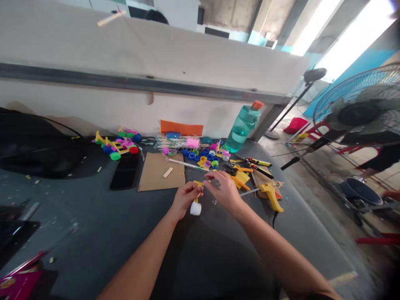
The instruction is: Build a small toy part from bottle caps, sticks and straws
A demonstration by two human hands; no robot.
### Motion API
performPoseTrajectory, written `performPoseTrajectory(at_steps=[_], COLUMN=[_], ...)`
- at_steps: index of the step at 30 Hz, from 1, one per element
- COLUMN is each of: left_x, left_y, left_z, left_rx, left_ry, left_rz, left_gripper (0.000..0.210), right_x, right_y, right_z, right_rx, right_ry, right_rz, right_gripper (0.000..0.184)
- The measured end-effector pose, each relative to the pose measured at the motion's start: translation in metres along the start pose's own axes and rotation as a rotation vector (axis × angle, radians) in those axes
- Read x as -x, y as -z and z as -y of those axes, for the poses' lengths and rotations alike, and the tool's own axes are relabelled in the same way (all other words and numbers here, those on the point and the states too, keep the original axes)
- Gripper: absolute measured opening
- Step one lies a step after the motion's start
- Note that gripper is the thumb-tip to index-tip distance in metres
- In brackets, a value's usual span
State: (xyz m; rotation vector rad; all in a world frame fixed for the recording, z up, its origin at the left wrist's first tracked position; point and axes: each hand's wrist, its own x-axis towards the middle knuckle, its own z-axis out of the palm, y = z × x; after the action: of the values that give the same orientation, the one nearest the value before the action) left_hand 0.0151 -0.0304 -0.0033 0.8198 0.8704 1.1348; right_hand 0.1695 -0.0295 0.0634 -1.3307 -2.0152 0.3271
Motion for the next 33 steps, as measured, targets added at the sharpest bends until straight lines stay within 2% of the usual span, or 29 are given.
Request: performPoseTrajectory(at_steps=[4,6,11,16,20,30,33], left_x=[-0.001,-0.002,-0.003,-0.004,-0.004,-0.005,-0.004], left_y=[0.001,0.001,0.000,0.000,-0.001,0.002,0.001], left_z=[0.002,0.003,0.005,0.004,0.003,0.008,0.008], left_rx=[-0.031,-0.023,0.017,0.005,0.009,-0.099,-0.059], left_ry=[-0.036,-0.025,-0.002,-0.012,0.007,-0.074,-0.053], left_rz=[0.016,0.006,-0.030,-0.069,-0.087,-0.057,-0.069], left_gripper=[0.030,0.031,0.031,0.029,0.029,0.025,0.026], right_x=[-0.001,0.000,0.006,0.010,0.012,0.013,0.013], right_y=[-0.021,-0.026,-0.035,-0.038,-0.037,-0.041,-0.042], right_z=[-0.002,-0.003,-0.004,-0.006,-0.008,-0.010,-0.011], right_rx=[-0.068,-0.079,-0.085,-0.089,-0.107,-0.087,-0.125], right_ry=[-0.112,-0.099,-0.043,0.031,0.010,0.006,-0.033], right_rz=[0.008,0.013,-0.062,-0.093,-0.114,-0.133,-0.151], right_gripper=[0.012,0.007,0.009,0.019,0.024,0.011,0.009])
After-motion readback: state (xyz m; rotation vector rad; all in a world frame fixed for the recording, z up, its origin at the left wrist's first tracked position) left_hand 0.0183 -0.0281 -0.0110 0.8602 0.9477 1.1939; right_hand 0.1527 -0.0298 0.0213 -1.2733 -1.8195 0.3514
